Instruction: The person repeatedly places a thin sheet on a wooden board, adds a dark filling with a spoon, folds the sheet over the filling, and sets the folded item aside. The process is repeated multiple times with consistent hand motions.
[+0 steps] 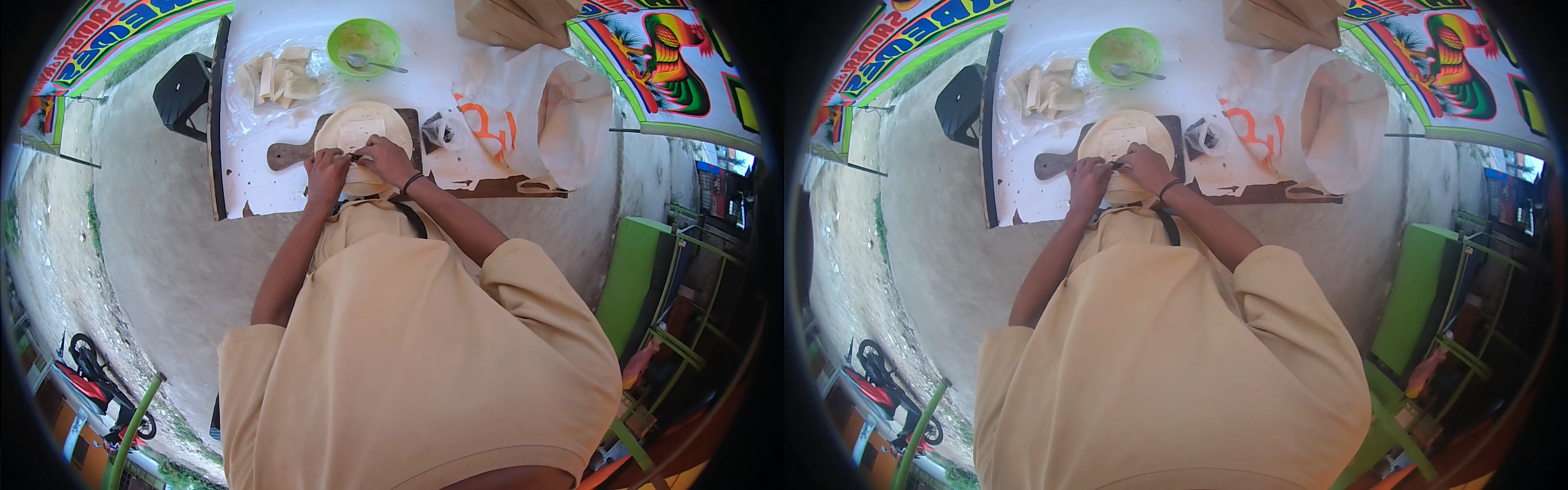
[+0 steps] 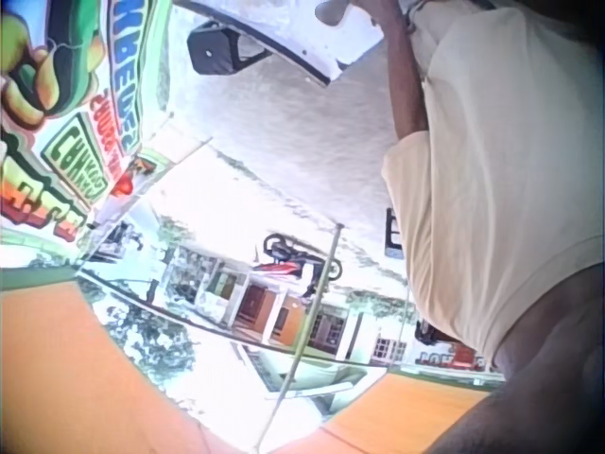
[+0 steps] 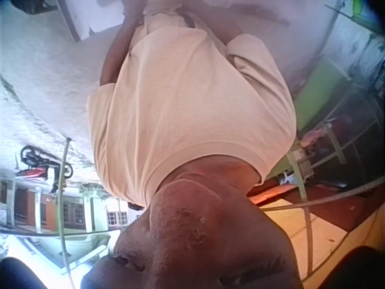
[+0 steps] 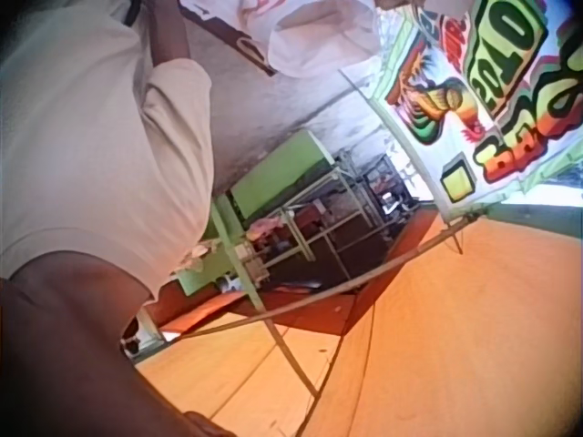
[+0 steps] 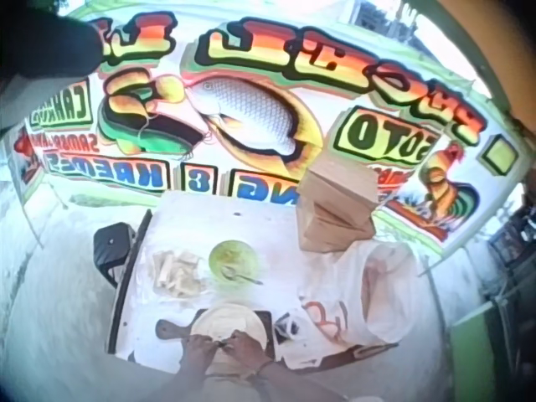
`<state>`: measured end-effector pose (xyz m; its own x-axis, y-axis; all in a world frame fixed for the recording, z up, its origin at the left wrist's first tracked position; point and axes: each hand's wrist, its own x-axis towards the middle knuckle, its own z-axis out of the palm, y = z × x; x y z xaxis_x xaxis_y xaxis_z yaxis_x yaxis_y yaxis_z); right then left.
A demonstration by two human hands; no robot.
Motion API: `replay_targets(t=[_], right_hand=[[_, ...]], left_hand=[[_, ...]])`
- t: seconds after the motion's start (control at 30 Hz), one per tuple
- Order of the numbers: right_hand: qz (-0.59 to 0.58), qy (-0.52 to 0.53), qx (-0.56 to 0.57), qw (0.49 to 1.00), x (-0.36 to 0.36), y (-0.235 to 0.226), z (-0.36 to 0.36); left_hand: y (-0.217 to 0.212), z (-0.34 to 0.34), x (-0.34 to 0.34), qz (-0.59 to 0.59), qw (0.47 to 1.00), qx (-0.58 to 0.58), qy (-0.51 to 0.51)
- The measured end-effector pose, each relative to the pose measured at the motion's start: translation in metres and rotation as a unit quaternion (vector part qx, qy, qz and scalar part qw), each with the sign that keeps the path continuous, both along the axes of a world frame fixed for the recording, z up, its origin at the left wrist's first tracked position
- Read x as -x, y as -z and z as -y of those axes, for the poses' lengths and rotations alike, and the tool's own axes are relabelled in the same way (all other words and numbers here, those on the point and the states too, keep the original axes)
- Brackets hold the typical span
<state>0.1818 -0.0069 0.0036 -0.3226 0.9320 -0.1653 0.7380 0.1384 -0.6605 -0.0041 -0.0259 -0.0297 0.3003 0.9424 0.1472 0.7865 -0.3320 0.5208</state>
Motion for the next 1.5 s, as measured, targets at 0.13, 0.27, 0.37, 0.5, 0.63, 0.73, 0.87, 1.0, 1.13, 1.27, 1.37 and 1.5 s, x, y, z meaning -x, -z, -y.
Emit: replay_targets(t=[0.13, 0.27, 0.37, 0.5, 0.63, 0.73, 0.87, 1.0, 1.13, 1.27, 1.37, 1.5], right_hand=[[-0.001, 0.012, -0.036, 0.999, -0.004, 0.016, 0.003], [-0.001, 0.015, -0.042, 0.999, -0.017, 0.022, 0.002], [-0.008, 0.024, -0.052, 0.998, -0.024, 0.022, -0.001], [-0.039, 0.015, -0.050, 0.998, -0.021, 0.012, -0.001], [-0.007, -0.002, -0.031, 0.999, -0.003, 0.007, -0.002], [0.008, -0.020, -0.045, 0.999, 0.000, 0.016, -0.002], [0.004, -0.013, -0.054, 0.998, -0.009, 0.018, -0.002], [-0.073, 0.030, -0.053, 0.995, -0.022, 0.006, -0.005], [-0.131, 0.106, -0.121, 0.978, -0.017, -0.034, -0.037], [-0.103, 0.210, -0.258, 0.937, -0.037, -0.095, -0.098], [0.050, 0.235, -0.250, 0.938, -0.063, -0.120, -0.114], [0.080, 0.291, -0.100, 0.948, -0.109, -0.096, -0.098]], left_hand=[[-0.002, -0.003, -0.002, 0.010, 1.000, 0.016, 0.004], [-0.008, -0.005, -0.009, -0.006, 1.000, 0.021, 0.008], [-0.011, -0.007, -0.015, 0.007, 0.999, 0.048, -0.008], [-0.010, -0.007, -0.005, -0.009, 1.000, 0.026, -0.011], [-0.011, -0.009, -0.003, -0.006, 0.999, 0.041, 0.001], [-0.007, -0.008, -0.007, -0.013, 0.999, 0.033, 0.000], [-0.004, -0.008, -0.008, -0.021, 0.999, 0.050, -0.001], [-0.010, -0.009, -0.010, -0.027, 0.998, 0.064, 0.003], [-0.008, -0.008, -0.008, -0.001, 0.997, 0.079, -0.010], [-0.011, -0.005, -0.010, 0.007, 0.995, 0.096, -0.024], [-0.013, -0.003, -0.013, 0.024, 0.994, 0.105, -0.031], [-0.021, -0.002, -0.012, 0.023, 0.993, 0.109, -0.046]])
